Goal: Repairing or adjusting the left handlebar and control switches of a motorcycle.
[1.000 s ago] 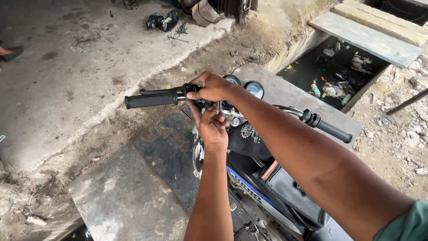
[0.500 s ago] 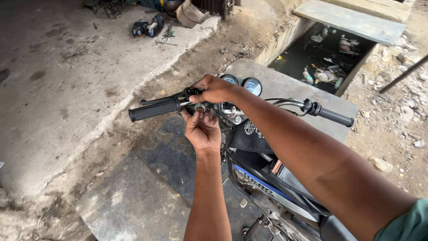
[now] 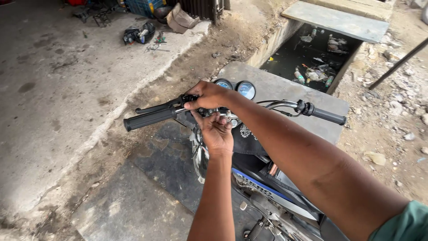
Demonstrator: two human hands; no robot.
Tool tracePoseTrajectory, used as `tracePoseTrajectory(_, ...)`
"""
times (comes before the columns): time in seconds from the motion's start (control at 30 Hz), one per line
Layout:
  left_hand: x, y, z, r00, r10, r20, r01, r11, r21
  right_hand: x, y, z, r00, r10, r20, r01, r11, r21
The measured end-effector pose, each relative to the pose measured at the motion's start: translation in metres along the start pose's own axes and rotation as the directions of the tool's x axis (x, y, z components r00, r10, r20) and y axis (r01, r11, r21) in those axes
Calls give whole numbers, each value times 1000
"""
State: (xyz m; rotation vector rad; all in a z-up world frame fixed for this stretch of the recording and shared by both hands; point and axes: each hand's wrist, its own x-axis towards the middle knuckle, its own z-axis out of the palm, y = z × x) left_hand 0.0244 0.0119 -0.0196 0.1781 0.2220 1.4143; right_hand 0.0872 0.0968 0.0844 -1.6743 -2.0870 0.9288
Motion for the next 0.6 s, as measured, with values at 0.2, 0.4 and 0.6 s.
tracePoseTrajectory(0.2,3,13,-9,994,-22,107,27,999,-42,-1,2,-1,999,-41,2,41,999,5)
tracePoseTrajectory(0.4,1,34,-13,996,16,87,-6,993,-120,7,8,2,998,-69,-13,69,998,-5)
tracePoseTrajectory(0.6,-3,49,-5,993,33,113,-19,993,-119,-1,-2,-3,999,-26,25,25,999,26)
